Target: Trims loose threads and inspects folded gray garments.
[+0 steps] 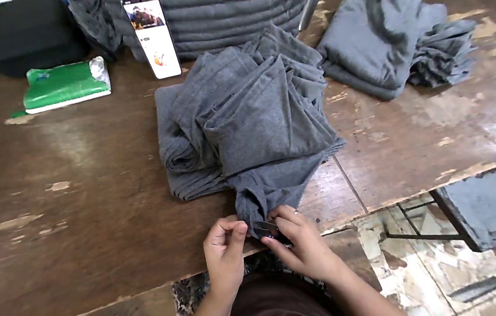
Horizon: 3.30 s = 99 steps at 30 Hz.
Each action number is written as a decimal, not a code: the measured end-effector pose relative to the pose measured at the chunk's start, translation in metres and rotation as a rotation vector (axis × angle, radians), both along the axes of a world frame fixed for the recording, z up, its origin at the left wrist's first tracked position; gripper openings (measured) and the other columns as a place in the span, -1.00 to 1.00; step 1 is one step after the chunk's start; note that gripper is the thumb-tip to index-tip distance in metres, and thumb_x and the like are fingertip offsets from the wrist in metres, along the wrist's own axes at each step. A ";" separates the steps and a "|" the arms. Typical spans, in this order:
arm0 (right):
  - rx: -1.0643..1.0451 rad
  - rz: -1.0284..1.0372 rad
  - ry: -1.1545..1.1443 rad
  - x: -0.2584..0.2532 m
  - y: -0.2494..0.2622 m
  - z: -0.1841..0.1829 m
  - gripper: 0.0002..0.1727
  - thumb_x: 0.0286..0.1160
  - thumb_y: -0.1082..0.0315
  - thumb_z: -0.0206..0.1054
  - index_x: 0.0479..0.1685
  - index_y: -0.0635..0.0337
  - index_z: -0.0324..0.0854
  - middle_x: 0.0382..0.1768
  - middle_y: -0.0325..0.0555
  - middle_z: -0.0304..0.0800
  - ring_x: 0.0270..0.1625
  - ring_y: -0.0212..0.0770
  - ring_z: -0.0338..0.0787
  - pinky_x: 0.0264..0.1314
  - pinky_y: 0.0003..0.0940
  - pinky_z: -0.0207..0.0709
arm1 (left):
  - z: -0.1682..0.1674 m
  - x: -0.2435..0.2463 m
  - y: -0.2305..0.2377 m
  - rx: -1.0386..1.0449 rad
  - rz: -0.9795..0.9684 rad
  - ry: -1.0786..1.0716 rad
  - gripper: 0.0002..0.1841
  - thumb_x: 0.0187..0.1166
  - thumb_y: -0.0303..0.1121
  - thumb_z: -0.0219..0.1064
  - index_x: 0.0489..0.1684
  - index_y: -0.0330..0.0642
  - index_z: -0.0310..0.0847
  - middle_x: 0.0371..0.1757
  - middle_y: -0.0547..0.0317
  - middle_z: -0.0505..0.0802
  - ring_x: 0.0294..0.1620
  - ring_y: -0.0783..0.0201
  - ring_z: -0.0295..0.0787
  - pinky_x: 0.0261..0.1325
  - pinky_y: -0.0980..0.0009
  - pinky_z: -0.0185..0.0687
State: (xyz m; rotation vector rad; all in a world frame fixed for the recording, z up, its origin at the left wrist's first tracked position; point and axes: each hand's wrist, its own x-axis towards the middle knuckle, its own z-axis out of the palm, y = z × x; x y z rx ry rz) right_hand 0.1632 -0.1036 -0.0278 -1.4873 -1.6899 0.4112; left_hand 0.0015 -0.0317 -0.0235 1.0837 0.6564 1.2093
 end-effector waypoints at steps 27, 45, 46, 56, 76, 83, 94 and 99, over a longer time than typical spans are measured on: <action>-0.092 0.060 0.120 -0.008 0.007 0.008 -0.51 0.78 0.01 0.07 -0.41 0.20 0.60 -0.15 -0.03 0.64 -0.05 -0.22 0.63 -0.03 -0.32 0.51 | -0.002 -0.005 -0.001 0.020 -0.057 0.015 -0.80 0.70 -0.44 0.27 0.15 0.03 0.65 0.02 0.38 0.89 0.04 0.48 0.83 0.18 0.47 0.75; -0.068 0.043 0.035 -0.004 -0.002 0.003 -0.53 0.75 -0.03 0.14 -0.38 0.17 0.61 -0.16 -0.02 0.66 -0.07 -0.16 0.64 0.00 -0.26 0.51 | -0.005 -0.004 -0.002 0.011 0.032 -0.008 -0.85 0.61 -0.09 0.39 -0.30 0.14 0.77 -0.11 0.45 0.88 -0.02 0.53 0.82 0.10 0.53 0.75; -0.069 0.040 0.024 -0.005 -0.002 0.004 -0.53 0.75 -0.04 0.14 -0.38 0.17 0.60 -0.16 -0.02 0.66 -0.07 -0.16 0.64 0.00 -0.25 0.51 | -0.005 -0.005 -0.002 0.015 0.019 -0.019 -0.84 0.61 -0.08 0.39 -0.31 0.15 0.77 -0.09 0.45 0.89 -0.01 0.54 0.82 0.11 0.54 0.75; 0.004 0.033 -0.046 -0.013 0.014 0.007 -0.48 0.82 -0.01 0.02 -0.40 0.19 0.61 -0.16 0.03 0.68 -0.02 -0.08 0.69 -0.03 -0.24 0.58 | -0.009 -0.010 -0.002 0.141 -0.088 -0.043 -0.86 0.66 -0.20 0.37 -0.21 0.02 0.79 0.02 0.39 0.87 0.04 0.54 0.78 0.12 0.58 0.71; -0.096 0.465 0.029 0.041 -0.007 0.037 -0.54 0.79 -0.02 0.13 -0.27 0.22 0.58 -0.43 -0.09 0.61 -0.37 -0.27 0.64 -0.31 -0.37 0.56 | -0.006 0.001 -0.005 0.191 0.062 0.120 -0.92 0.47 -0.46 0.51 -0.19 -0.07 0.87 0.11 0.34 0.82 0.15 0.52 0.75 0.14 0.62 0.75; -0.074 0.004 -0.070 0.016 0.000 0.013 -0.51 0.69 -0.08 0.24 -0.43 0.17 0.52 -0.59 -0.16 0.49 -0.59 -0.32 0.47 -0.58 -0.41 0.35 | -0.009 -0.007 -0.001 0.082 -0.029 -0.029 -0.85 0.57 -0.15 0.44 -0.28 0.05 0.84 0.05 0.39 0.89 0.06 0.51 0.81 0.10 0.54 0.77; -0.082 -0.098 -0.144 -0.015 0.002 0.013 -0.45 0.84 -0.03 -0.06 -0.45 0.16 0.54 -0.68 -0.19 0.47 -0.67 -0.26 0.52 -0.67 -0.33 0.37 | -0.011 -0.009 -0.001 0.184 -0.100 -0.044 -0.88 0.59 -0.23 0.44 -0.16 0.03 0.89 0.11 0.38 0.86 0.14 0.51 0.76 0.17 0.60 0.70; -0.024 -0.155 0.048 -0.007 0.008 0.017 -0.49 0.77 -0.07 0.14 -0.34 0.23 0.53 -0.60 -0.23 0.46 -0.56 -0.43 0.46 -0.52 -0.52 0.39 | -0.008 -0.003 -0.003 0.157 -0.055 -0.049 -0.80 0.40 -0.47 0.58 -0.10 -0.01 0.78 0.09 0.30 0.84 0.06 0.43 0.82 0.12 0.51 0.80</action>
